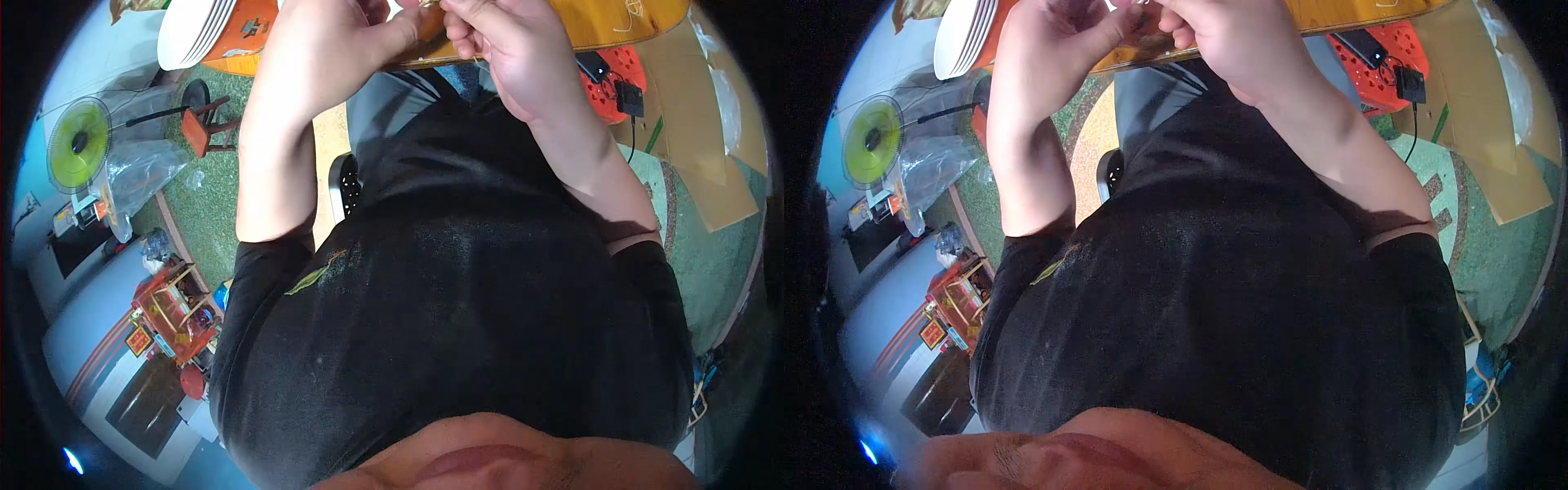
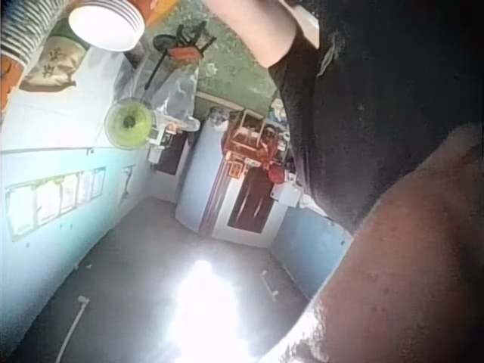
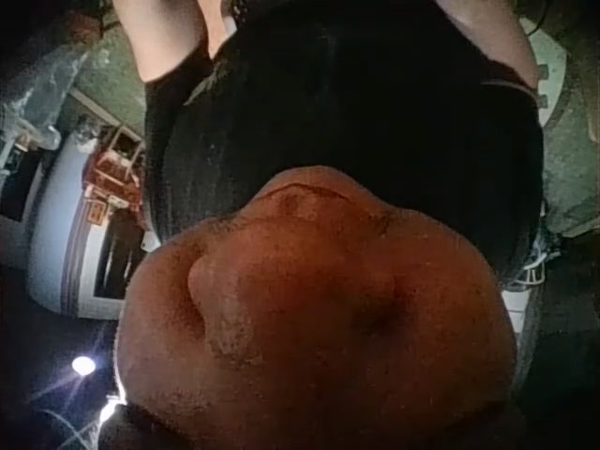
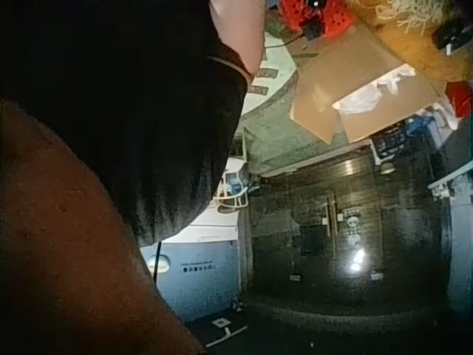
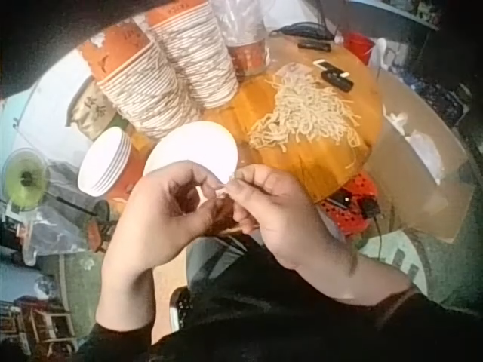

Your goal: The person is attaching thin strings to paper bowls and stacking them for packaging.

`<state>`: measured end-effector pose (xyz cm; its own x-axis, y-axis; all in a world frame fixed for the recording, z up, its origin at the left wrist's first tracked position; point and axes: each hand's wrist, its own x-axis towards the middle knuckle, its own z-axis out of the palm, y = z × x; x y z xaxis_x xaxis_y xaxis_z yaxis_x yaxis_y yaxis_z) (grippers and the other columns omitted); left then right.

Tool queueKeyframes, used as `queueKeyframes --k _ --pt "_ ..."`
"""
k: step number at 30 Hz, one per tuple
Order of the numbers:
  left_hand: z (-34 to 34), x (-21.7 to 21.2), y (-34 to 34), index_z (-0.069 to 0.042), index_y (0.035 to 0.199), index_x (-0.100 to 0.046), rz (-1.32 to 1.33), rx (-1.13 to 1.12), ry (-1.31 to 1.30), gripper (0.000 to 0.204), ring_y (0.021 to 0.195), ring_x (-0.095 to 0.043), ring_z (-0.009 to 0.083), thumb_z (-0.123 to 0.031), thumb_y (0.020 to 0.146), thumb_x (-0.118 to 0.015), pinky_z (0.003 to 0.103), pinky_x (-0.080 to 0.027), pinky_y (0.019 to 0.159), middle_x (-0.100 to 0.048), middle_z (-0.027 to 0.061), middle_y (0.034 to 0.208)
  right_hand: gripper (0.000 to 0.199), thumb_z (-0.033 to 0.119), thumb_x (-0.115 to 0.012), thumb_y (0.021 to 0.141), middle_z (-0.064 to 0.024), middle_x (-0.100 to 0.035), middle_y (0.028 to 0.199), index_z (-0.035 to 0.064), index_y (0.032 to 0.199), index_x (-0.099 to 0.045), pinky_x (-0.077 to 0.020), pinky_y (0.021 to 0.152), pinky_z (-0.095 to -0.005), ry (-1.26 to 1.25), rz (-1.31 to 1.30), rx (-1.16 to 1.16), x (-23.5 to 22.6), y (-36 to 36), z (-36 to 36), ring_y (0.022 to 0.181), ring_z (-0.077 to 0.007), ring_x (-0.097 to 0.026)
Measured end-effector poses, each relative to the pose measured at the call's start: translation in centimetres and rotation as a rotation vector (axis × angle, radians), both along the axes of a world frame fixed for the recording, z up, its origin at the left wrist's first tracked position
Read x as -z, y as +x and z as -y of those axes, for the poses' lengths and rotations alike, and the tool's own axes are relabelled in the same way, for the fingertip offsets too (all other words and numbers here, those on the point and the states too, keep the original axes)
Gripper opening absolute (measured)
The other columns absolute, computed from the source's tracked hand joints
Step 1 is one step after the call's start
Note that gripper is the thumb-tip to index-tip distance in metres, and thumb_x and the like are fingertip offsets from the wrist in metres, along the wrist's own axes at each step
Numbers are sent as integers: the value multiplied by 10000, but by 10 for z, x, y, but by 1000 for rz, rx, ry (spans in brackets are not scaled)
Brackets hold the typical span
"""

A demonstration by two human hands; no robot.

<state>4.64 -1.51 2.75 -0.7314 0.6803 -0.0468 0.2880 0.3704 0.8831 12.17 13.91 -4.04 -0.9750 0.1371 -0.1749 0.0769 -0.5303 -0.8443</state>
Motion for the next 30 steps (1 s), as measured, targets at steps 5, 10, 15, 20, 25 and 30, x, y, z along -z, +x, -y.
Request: queueKeyframes --k 5,10,15,20,25,30 --pt "-2 0 1 19 969 -650 -30 -31 -32 61 709 -555 23 66 933 -661 197 -455 590 -633 -26 835 121 120 -577 1056 35 -570 763 45 973 -625 -423 600 -193 162 -133 25 6 2 -4 642 -47 -505" --pt "-4 3 -3 20 979 -659 -19 -63 -5 55 705 -555 22 63 955 -634 192 -453 602 -641 -22 838 79 53 -633 1011 27 -601 793 17 941 -630 -446 634 -187 311 -246 37 11 -2 -11 686 -37 -547" --pt "-7 2 0 25 986 -660 -13 -109 13 70 704 -549 20 76 957 -622 187 -445 617 -641 -28 840 73 -34 -705 926 21 -609 811 -5 910 -639 -447 614 -196 512 -379 133 5 -1 -10 682 -32 -553" --pt "-5 6 -3 24 1005 -657 -28 -119 58 81 723 -552 20 81 952 -632 183 -442 627 -645 -29 858 130 -37 -762 850 -9 -607 808 -8 890 -642 -445 575 -223 773 -445 223 -1 -2 -15 656 -45 -557" --pt "-2 7 -1 18 1043 -645 -25 -84 107 116 752 -556 23 84 948 -641 180 -445 659 -638 -30 876 177 -42 -784 771 -82 -590 802 10 864 -643 -465 557 -279 1126 -688 507 -5 -7 -8 589 -158 -568" --pt "-3 7 1 21 1078 -648 -64 -29 139 115 756 -557 27 68 974 -633 178 -442 666 -648 -23 898 200 -56 -792 759 -74 -589 817 26 863 -642 -461 556 -299 1206 -748 636 -1 -8 -4 616 -183 -567"
